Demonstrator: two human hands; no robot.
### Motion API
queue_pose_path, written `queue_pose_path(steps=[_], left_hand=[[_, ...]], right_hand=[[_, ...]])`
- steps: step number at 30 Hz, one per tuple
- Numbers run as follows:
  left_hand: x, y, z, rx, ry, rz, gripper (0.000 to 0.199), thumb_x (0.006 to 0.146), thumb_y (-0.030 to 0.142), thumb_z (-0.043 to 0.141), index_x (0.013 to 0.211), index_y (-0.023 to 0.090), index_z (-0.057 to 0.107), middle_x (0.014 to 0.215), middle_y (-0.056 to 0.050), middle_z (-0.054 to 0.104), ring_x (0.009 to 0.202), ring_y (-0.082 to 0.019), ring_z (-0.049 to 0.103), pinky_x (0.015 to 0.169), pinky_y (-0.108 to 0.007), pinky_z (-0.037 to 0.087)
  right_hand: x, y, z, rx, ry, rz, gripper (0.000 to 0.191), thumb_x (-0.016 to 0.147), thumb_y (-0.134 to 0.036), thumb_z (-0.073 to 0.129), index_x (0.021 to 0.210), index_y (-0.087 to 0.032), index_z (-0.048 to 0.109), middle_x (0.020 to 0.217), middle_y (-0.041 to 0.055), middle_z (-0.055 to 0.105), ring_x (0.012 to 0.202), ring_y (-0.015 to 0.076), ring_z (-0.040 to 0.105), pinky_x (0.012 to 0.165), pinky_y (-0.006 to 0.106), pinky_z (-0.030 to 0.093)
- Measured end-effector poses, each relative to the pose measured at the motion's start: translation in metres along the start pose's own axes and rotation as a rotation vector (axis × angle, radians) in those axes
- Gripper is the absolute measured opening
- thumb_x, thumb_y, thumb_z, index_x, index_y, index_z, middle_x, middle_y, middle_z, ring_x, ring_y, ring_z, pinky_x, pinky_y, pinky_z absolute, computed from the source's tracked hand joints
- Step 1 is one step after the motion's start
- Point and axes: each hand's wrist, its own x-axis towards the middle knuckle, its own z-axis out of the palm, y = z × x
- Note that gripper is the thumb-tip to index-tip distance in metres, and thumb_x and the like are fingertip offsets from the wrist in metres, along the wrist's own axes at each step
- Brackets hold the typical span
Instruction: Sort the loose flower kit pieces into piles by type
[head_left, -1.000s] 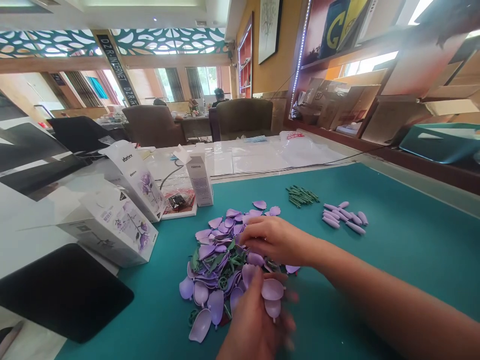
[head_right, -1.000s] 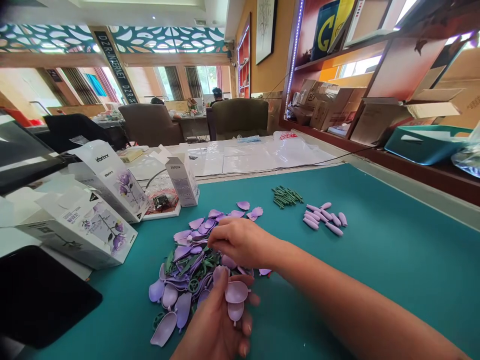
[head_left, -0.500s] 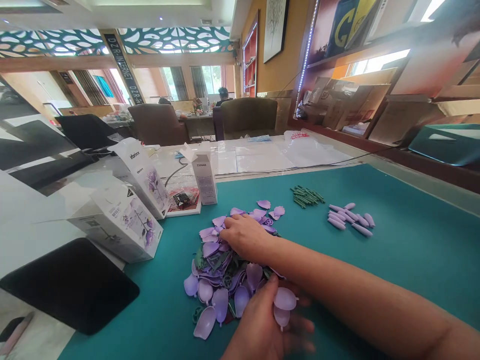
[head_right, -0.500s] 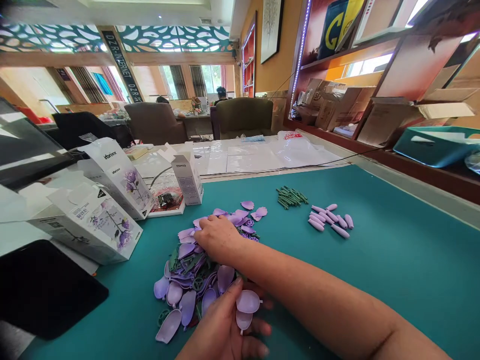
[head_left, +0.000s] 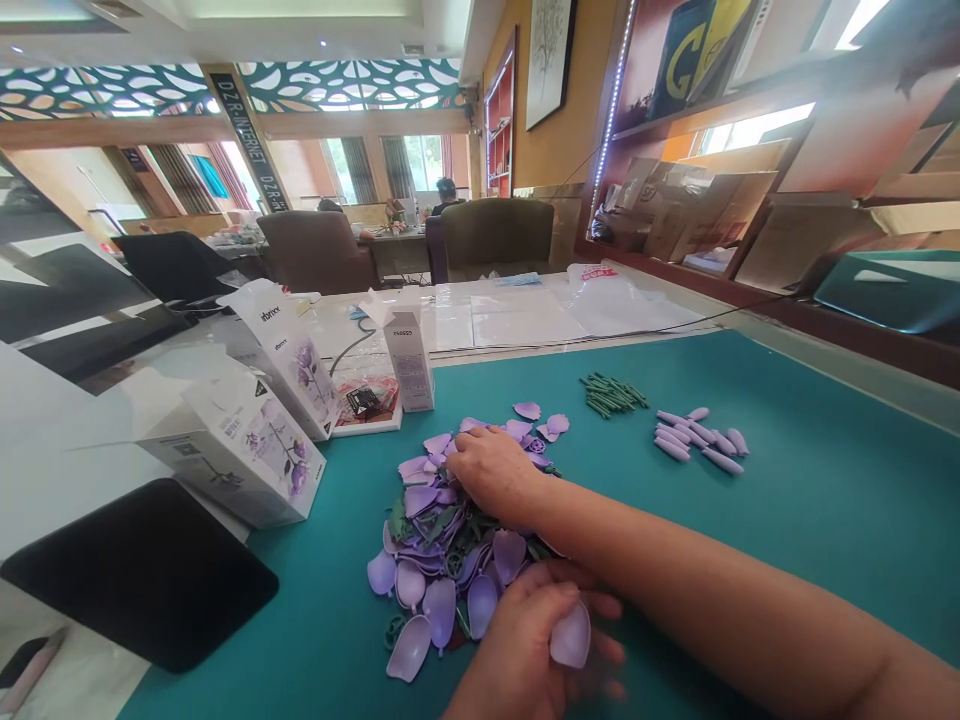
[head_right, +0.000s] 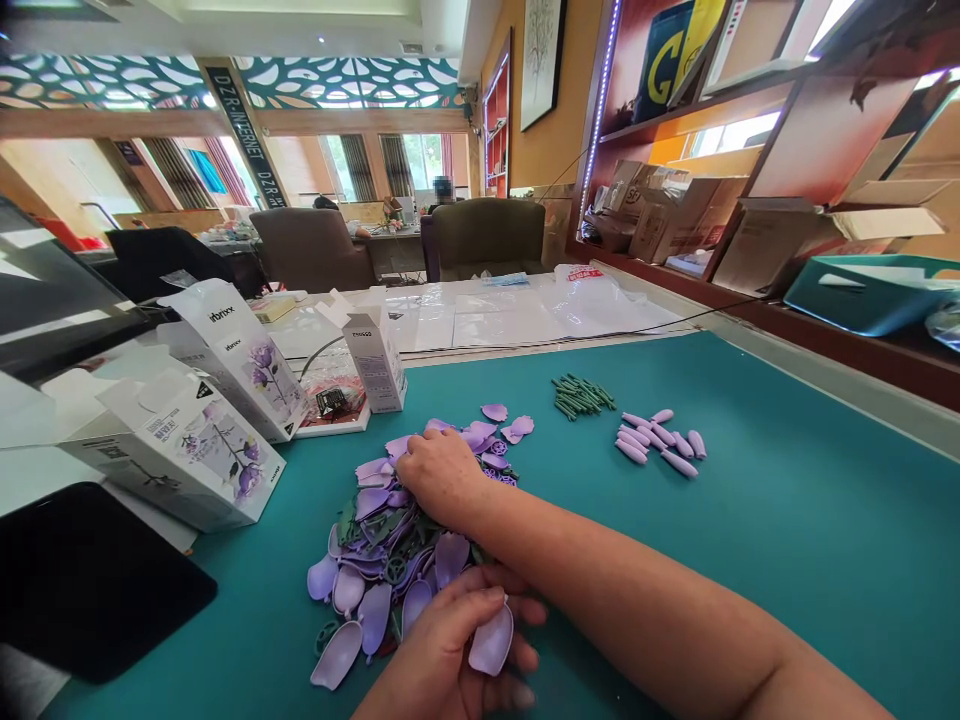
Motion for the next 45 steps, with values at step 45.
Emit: queue_pose_path(steps=[45], left_hand=[[0.008,-0.016,-0.011,0.186,-0.101,0.003,0.036,0.075,0.047,0.056,0.097,0.020,0.048,0.074,-0.001,0.061,0.040,-0.007,0.047,0.038,-0.022,0.027]], right_hand=[[-0.060,0.004,-0.023,0.256,-0.124,-0.186,0.008,0.080,-0.016,0.061,0.075,-0.016,0.068,0.084,0.0043,0.058,0.071,0.0134,0.044,0.056,0.027,0.026]])
